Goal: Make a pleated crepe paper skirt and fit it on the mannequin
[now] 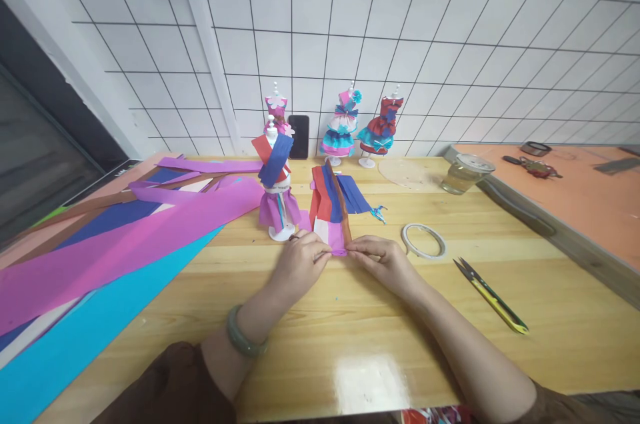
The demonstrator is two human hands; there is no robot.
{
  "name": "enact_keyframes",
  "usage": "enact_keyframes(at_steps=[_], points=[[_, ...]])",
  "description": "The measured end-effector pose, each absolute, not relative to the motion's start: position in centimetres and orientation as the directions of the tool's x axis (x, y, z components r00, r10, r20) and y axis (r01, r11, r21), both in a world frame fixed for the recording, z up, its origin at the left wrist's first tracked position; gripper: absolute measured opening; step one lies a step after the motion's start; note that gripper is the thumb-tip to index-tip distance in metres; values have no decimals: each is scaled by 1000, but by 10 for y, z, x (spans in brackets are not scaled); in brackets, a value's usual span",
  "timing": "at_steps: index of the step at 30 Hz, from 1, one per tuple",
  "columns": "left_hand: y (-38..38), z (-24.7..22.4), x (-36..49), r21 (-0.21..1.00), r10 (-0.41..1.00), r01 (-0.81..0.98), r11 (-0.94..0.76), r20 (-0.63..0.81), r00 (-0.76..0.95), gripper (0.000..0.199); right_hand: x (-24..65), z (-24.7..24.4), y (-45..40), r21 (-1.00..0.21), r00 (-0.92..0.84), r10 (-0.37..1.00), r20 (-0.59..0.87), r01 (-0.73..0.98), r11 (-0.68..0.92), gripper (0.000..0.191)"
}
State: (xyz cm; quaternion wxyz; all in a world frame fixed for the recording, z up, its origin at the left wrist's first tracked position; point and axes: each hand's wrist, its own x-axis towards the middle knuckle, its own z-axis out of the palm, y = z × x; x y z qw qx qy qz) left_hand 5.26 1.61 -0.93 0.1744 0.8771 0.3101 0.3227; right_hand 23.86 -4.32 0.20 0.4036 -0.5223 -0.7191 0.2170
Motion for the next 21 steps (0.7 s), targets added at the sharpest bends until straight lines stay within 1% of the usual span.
enact_keyframes(at_steps=[3,5,6,8,10,12,14,17,21], points=[[19,-10,51,516,668,438,-737,451,593,12,241,5,-44,-773,-111,943,314,547,322,21],[19,-10,50,516,671,442,-734,451,588,13,242,6,-44,-733,-92,927,364,586,346,23],[19,-10,50,513,670,443,-735,454,587,13,242,6,-44,-680,-102,908,407,629,376,26],[17,-10,51,497,662,447,-744,459,592,13,240,5,-44,-535,-166,860,483,721,440,36],[15,-10,54,475,650,451,-756,461,604,14,236,3,-44,-412,-258,833,489,773,481,42],[12,-11,57,457,637,450,-767,463,616,15,231,1,-43,-349,-308,824,476,793,499,39],[9,-12,60,445,626,446,-776,464,627,15,227,-2,-43,-321,-321,823,469,806,497,29],[8,-13,61,433,616,444,-785,462,638,14,226,-5,-43,-306,-321,823,468,815,492,19],[10,-13,58,423,604,437,-794,461,650,14,231,-7,-41,-314,-333,827,454,808,498,16]])
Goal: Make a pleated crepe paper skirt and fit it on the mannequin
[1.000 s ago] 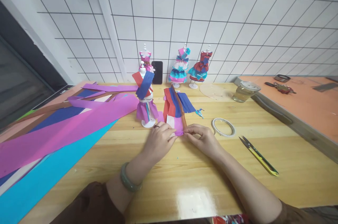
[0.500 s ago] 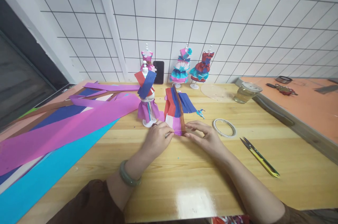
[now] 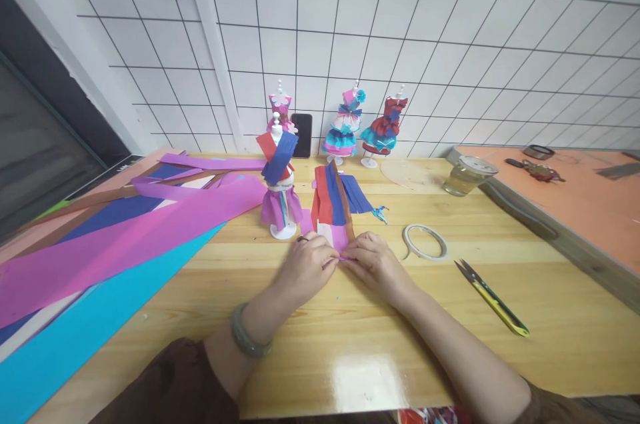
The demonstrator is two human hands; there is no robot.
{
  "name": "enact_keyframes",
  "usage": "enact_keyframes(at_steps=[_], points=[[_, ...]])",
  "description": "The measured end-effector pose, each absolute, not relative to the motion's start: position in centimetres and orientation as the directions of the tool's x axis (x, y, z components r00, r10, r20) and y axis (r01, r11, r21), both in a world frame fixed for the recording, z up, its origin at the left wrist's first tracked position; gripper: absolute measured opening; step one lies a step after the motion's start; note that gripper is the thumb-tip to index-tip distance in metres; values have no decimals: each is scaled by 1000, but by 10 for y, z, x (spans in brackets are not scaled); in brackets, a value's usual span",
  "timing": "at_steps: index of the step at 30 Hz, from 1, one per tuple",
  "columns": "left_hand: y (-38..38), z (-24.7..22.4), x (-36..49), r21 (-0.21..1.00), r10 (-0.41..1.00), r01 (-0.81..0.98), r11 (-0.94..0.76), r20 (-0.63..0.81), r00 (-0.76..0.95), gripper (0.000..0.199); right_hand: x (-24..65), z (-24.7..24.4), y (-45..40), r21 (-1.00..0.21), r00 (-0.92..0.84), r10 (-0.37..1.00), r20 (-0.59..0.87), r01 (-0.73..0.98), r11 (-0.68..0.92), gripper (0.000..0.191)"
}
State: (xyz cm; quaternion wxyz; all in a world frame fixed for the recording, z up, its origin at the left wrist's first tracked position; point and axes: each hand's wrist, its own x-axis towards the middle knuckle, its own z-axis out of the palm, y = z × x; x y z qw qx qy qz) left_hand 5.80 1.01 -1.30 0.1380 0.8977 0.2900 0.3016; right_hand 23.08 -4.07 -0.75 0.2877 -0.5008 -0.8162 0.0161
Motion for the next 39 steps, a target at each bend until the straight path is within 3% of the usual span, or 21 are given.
enact_keyframes(at_steps=[11,23,32,39], points=[[17,-12,53,444,570,381,-811,455,684,13,236,-8,-39,-384,-327,823,464,764,519,13],[19,-3,49,473,603,395,-788,463,650,25,243,-10,-37,-417,-274,825,495,757,502,12],[24,-9,48,562,652,380,-735,431,623,28,245,-10,-37,-482,-242,850,469,736,476,13],[29,-10,47,746,728,286,-601,363,582,33,248,-8,-37,-584,-141,898,416,716,383,14]])
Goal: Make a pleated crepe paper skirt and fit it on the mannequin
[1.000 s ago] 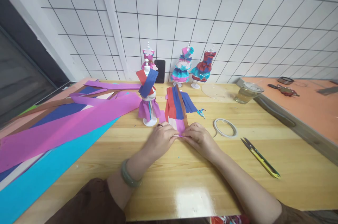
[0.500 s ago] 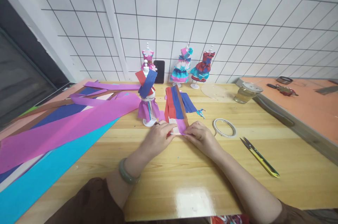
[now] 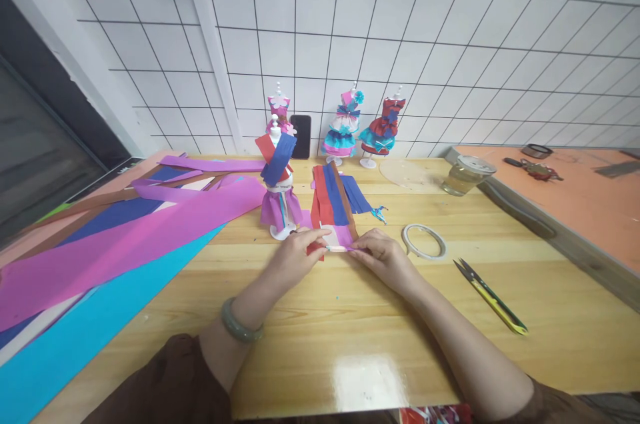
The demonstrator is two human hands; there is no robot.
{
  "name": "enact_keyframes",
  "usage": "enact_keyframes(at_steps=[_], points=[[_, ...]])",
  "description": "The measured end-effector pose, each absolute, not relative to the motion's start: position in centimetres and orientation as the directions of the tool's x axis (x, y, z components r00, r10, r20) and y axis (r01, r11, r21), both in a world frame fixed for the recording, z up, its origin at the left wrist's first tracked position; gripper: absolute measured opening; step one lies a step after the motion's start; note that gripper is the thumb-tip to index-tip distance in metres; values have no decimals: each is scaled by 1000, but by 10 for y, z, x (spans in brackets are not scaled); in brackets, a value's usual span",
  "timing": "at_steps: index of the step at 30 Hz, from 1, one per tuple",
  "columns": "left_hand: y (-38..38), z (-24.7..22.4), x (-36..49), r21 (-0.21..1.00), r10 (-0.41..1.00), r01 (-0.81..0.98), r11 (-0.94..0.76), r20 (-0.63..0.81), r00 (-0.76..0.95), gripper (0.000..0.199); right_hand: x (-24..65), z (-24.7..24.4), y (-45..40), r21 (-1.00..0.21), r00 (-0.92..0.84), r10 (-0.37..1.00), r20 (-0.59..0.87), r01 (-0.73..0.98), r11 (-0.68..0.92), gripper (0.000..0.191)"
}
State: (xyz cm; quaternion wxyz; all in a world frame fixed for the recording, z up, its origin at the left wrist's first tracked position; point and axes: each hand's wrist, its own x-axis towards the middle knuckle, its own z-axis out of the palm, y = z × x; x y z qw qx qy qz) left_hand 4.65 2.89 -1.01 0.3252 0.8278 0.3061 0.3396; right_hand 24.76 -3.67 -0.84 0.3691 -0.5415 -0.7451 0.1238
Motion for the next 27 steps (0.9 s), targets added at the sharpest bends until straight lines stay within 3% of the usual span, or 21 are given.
enact_keyframes(at_steps=[10,16,22,27], points=[[27,-13,50,884,829,198,-423,290,478,33,244,-4,-38,-695,-26,949,313,675,248,15],[18,-13,55,870,838,262,-418,258,481,60,240,-2,-39,-704,-45,955,295,665,249,15],[15,-16,57,916,834,228,-330,170,524,41,239,-8,-39,-664,-114,930,349,671,331,14],[17,-16,57,975,833,152,-160,51,551,28,243,-10,-38,-722,-103,941,323,616,315,17]])
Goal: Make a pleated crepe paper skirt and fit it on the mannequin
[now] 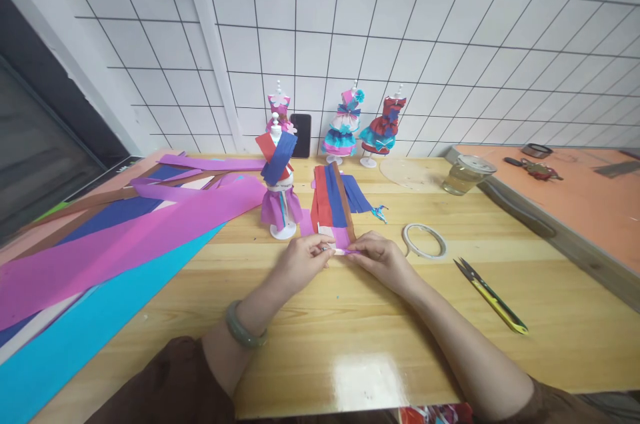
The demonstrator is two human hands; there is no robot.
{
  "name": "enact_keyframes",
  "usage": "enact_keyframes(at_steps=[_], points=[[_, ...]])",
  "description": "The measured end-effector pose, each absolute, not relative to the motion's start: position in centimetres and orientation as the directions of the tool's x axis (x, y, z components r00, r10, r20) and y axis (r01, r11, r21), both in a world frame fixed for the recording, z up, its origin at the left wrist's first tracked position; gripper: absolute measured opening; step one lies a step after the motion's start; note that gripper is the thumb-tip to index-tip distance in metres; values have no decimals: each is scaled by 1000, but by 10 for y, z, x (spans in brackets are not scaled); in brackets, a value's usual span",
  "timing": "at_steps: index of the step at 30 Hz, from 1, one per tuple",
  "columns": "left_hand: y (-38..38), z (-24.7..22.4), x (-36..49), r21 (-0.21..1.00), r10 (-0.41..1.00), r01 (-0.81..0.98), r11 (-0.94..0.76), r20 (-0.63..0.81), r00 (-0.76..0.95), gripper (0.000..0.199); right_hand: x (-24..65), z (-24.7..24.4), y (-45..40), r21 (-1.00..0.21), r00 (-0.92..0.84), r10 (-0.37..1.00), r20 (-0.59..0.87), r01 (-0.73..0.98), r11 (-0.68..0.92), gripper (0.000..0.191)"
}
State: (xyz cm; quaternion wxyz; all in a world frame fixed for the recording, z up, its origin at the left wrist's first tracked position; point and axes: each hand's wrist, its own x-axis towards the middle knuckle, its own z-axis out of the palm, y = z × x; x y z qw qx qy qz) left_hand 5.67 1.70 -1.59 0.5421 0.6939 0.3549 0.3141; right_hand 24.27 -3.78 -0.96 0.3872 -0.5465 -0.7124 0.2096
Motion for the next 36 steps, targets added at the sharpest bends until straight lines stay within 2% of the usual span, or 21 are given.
enact_keyframes(at_steps=[4,12,17,22,28,36], points=[[21,-17,55,988,848,120,-94,17,529,27,244,-5,-38,-812,-50,975,218,545,209,21],[25,-14,52,977,833,121,-176,82,548,25,248,7,-41,-896,-24,998,-58,441,-42,31],[23,-12,52,974,837,125,-186,91,539,24,248,12,-44,-916,-62,994,-94,395,-62,36],[24,-15,52,968,843,137,-212,110,526,22,247,10,-45,-932,-101,974,-204,326,-161,43],[25,-17,53,970,848,137,-201,102,520,22,248,9,-43,-928,-80,955,-286,272,-255,39],[26,-18,52,967,866,171,-187,80,494,34,251,8,-40,-946,-52,947,-317,82,-312,34]])
